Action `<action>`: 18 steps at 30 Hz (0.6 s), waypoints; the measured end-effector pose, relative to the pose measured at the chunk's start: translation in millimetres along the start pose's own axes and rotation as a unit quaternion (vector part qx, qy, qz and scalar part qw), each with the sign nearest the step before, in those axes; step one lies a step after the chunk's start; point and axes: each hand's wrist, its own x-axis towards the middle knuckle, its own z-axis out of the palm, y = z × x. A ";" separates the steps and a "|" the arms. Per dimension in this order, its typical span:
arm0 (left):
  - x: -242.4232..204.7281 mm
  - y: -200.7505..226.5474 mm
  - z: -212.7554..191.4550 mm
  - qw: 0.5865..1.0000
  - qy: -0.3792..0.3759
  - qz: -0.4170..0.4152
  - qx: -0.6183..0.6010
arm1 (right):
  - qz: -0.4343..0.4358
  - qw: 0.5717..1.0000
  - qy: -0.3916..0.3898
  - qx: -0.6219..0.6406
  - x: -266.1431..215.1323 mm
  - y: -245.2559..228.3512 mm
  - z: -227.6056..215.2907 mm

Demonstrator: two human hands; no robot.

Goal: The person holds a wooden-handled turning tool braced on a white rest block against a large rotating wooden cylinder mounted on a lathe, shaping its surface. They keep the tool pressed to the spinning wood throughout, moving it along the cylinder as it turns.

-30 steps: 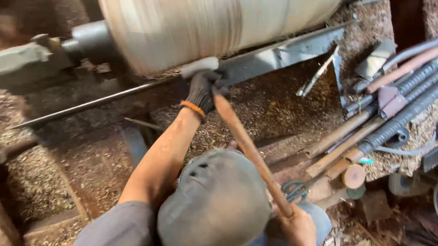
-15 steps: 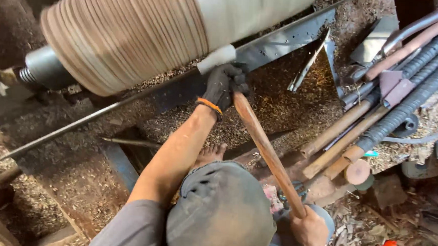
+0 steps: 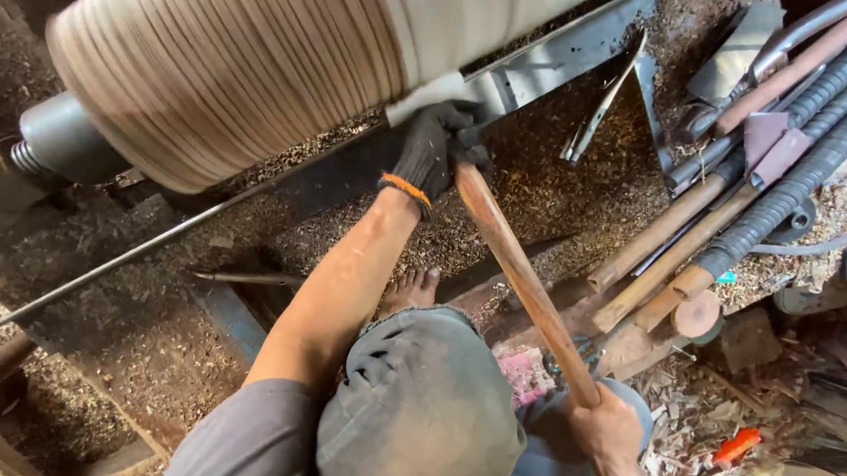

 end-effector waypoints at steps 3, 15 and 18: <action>-13.6 7.1 7.9 1.000 -0.009 0.003 -0.005 | 0.011 0.999 -0.014 -0.043 -1.2 -0.8 -5.2; 8.2 -0.1 -13.3 0.998 -0.020 0.058 -0.027 | 0.020 0.999 -0.033 -0.012 -8.5 -19.3 -23.2; 1.4 3.3 -17.2 0.997 0.004 0.074 -0.029 | 0.009 0.999 -0.038 0.002 -11.4 -20.1 -25.0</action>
